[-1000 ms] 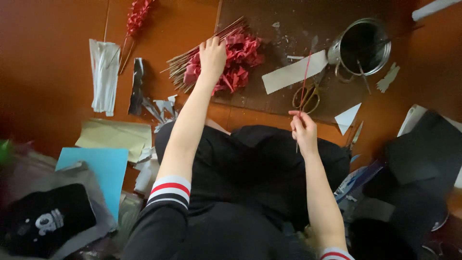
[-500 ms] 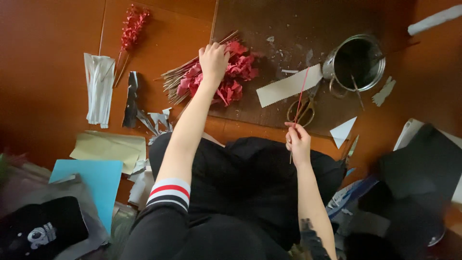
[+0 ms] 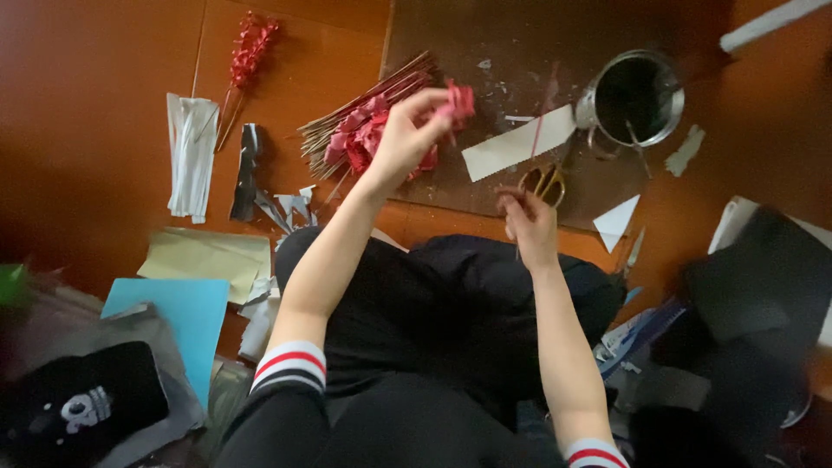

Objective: Wrapping red paper strips around thin sticks to create artificial flowers

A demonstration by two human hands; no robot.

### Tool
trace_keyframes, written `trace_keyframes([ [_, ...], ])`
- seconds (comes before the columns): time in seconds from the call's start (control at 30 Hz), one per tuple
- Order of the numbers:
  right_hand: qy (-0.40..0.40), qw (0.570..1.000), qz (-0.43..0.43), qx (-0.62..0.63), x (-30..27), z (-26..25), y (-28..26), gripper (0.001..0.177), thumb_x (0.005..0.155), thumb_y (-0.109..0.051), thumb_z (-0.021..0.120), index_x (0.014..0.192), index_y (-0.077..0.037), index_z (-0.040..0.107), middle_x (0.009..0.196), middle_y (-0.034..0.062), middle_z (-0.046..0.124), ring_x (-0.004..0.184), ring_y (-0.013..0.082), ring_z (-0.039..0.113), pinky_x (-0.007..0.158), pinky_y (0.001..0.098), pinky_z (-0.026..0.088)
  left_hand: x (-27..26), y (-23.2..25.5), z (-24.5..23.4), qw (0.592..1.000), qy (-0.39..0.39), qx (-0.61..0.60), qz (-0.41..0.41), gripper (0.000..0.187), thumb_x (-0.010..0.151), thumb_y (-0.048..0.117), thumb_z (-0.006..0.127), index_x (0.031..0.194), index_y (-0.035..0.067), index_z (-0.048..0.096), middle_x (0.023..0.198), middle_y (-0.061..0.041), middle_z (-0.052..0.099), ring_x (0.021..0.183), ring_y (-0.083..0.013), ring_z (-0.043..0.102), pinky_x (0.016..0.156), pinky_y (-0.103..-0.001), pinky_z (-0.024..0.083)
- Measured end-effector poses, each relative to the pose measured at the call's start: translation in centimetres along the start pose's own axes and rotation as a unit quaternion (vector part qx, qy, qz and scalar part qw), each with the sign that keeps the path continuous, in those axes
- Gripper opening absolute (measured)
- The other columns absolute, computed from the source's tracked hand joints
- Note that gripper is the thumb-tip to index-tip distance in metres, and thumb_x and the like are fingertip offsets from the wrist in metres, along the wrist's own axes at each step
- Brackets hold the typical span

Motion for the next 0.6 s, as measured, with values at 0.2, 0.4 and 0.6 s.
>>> trace_keyframes([
  [0.2, -0.033, 0.948, -0.273, -0.158, 0.1, 2.7, -12.0, 0.046, 0.1, -0.032, 0.062, 0.138, -0.006, 0.054, 0.121, 0.0136, 0.065, 0.084, 0.0072, 0.057, 0.058, 0.0218, 0.047, -4.6, 0.5, 3.7, 0.995, -0.071, 0.042, 0.05, 0.028, 0.083, 0.001, 0.068, 0.108, 0.012, 0.072, 0.088, -0.008, 0.071, 0.075, -0.0159, 0.067, 0.07, -0.035, 0.056],
  [0.4, -0.059, 0.984, -0.137, -0.097, -0.3, 2.6, -8.2, 0.01, 0.086, -0.001, 0.071, 0.097, 0.0, 0.073, 0.062, 0.0085, 0.064, 0.055, 0.0106, 0.059, 0.053, 0.0229, 0.05, -6.1, 5.9, 2.8, 0.974, -0.093, 0.164, 0.125, 0.055, 0.08, -0.001, 0.073, 0.13, 0.019, 0.061, 0.093, -0.01, 0.068, 0.078, -0.0223, 0.061, 0.075, -0.041, 0.053],
  [0.6, 0.027, 0.985, -0.14, -0.095, -2.1, 0.0, -7.2, 0.011, 0.092, -0.009, 0.07, 0.099, -0.001, 0.069, 0.069, 0.0118, 0.065, 0.057, 0.0121, 0.062, 0.047, 0.025, 0.052, -7.0, 1.1, -0.8, 0.986, 0.075, 0.102, 0.112, 0.072, 0.09, 0.01, 0.08, 0.145, 0.003, 0.034, 0.115, -0.02, 0.053, 0.094, -0.0265, 0.061, 0.078, -0.036, 0.056],
])
Point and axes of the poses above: each hand's wrist, its own x-axis towards the middle knuckle, its own z-axis out of the palm, y = z × x, the point moved 7 cm from there along x, towards the middle knuckle
